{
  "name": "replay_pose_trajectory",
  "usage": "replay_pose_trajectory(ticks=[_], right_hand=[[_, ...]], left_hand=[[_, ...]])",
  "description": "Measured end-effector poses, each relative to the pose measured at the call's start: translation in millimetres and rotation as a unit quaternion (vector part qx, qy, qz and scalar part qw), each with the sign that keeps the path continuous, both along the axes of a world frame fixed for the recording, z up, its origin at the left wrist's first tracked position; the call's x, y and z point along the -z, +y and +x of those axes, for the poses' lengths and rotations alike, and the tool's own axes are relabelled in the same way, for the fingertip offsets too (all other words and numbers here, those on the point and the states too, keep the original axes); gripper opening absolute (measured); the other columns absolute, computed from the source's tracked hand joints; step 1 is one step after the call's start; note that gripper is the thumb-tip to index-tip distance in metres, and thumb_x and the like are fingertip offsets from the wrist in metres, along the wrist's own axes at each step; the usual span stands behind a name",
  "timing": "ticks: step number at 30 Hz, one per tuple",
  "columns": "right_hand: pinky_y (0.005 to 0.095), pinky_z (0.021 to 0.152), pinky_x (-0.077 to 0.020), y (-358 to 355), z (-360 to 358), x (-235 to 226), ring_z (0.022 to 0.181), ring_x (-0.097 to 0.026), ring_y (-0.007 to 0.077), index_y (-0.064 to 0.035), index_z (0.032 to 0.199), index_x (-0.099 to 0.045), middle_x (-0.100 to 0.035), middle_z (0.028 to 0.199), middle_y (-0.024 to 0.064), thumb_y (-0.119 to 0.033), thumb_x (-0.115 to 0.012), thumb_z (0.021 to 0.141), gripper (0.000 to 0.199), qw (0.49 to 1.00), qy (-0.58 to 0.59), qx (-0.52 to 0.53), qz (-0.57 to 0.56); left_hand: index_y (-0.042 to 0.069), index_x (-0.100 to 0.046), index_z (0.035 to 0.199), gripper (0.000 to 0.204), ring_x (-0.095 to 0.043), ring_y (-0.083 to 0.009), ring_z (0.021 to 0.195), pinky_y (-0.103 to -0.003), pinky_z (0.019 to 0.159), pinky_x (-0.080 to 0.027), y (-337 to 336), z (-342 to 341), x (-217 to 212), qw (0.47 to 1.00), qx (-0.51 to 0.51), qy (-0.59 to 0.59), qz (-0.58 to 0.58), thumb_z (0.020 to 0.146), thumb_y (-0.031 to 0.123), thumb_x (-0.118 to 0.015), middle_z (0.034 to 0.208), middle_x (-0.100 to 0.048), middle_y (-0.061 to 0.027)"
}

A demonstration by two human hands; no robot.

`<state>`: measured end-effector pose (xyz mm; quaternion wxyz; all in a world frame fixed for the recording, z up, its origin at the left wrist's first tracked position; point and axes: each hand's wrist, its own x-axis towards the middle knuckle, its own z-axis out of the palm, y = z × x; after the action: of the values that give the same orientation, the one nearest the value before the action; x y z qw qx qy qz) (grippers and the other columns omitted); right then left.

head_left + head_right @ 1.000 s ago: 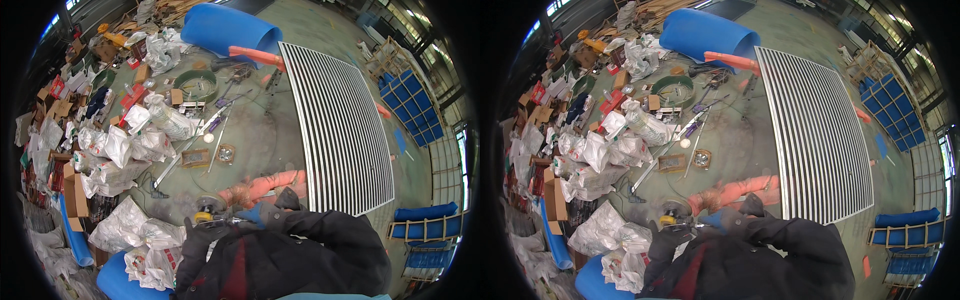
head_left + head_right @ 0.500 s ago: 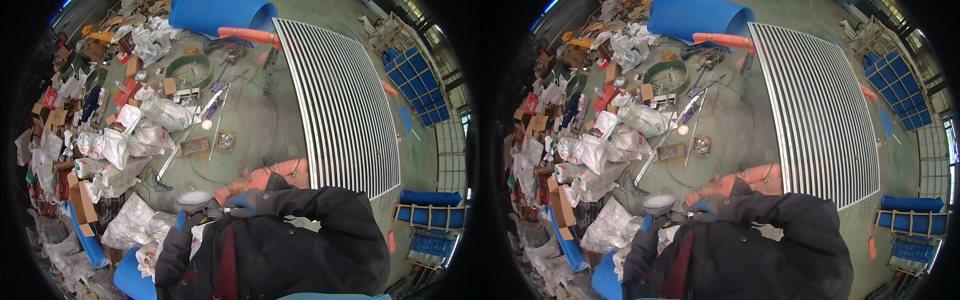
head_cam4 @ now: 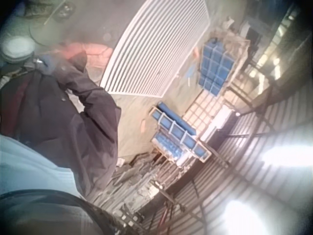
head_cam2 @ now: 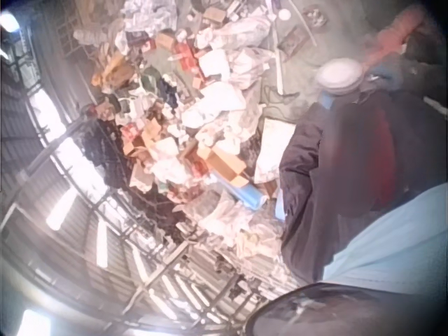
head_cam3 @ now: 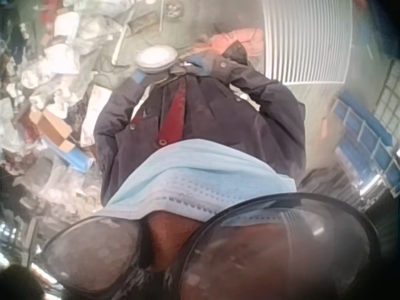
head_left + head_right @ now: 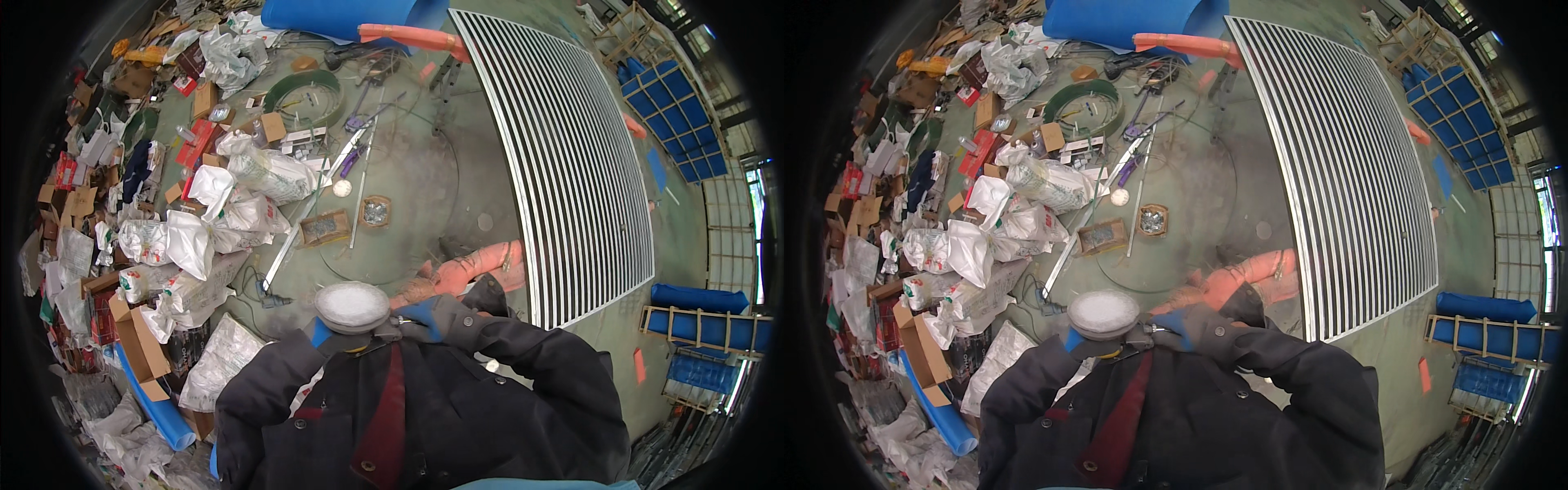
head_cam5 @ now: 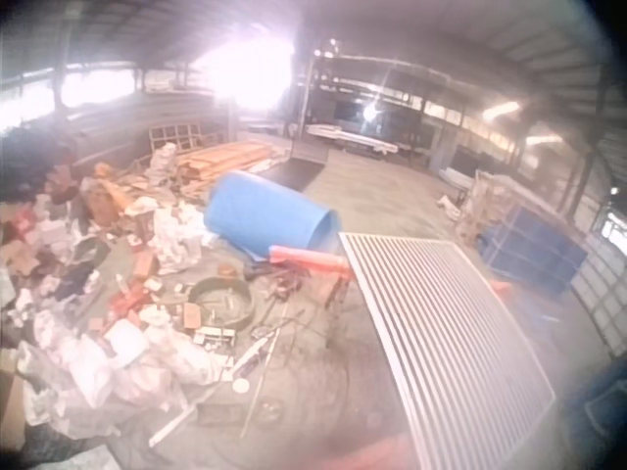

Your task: The person welds along the seams of a large white metal grate using a handheld welding torch. They move the torch steadily along the joints, then set the torch down and pick up a red clamp, attaching it to the grate.

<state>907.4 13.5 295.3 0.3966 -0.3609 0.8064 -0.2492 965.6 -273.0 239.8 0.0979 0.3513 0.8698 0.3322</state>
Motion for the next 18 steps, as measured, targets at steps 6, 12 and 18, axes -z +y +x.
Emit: replay_pose_trajectory(ticks=[6,12,18], right_hand=[[0.0427,0.092,-0.0543,-49.5,9.0,0.8,0.11,-0.069,0.0345,-0.0091,0.134,-0.062,-0.07,0.119,0.0167,-0.037,-0.056,0.102,0.043,0.987,-0.104,0.06,-0.109],[0.0396,0.09,-0.0553,-78.6,20.7,-24.3,0.105,-0.072,0.0295,-0.0098,0.139,-0.061,-0.073,0.112,0.0156,-0.039,-0.055,0.104,0.045,0.985,-0.103,0.086,-0.105],[0.0351,0.095,-0.0536,-105.6,22.1,-62.8,0.112,-0.07,0.0217,-0.0079,0.142,-0.059,-0.072,0.12,0.0131,-0.036,-0.054,0.107,0.045,0.97,-0.161,0.117,-0.138]], left_hand=[[0.019,-0.056,0.146,0.049,-0.054,-0.0268,0.136,-0.046,0.118,-0.041,-43.5,1.2,-8.0,0.946,0.02,-0.249,0.207,0.102,0.041,-0.06,0.149,-0.056,-0.008],[0.009,-0.043,0.154,0.055,-0.052,-0.0284,0.14,-0.049,0.12,-0.04,-92.9,8.0,-2.9,0.212,0.061,-0.734,0.642,0.11,0.042,-0.039,0.156,-0.049,-0.0137],[0.008,-0.052,0.15,0.059,-0.055,-0.0331,0.137,-0.054,0.118,-0.041,-122.2,17.7,-32.6,0.049,-0.003,-0.802,0.595,0.108,0.048,-0.039,0.153,-0.053,-0.0156]])
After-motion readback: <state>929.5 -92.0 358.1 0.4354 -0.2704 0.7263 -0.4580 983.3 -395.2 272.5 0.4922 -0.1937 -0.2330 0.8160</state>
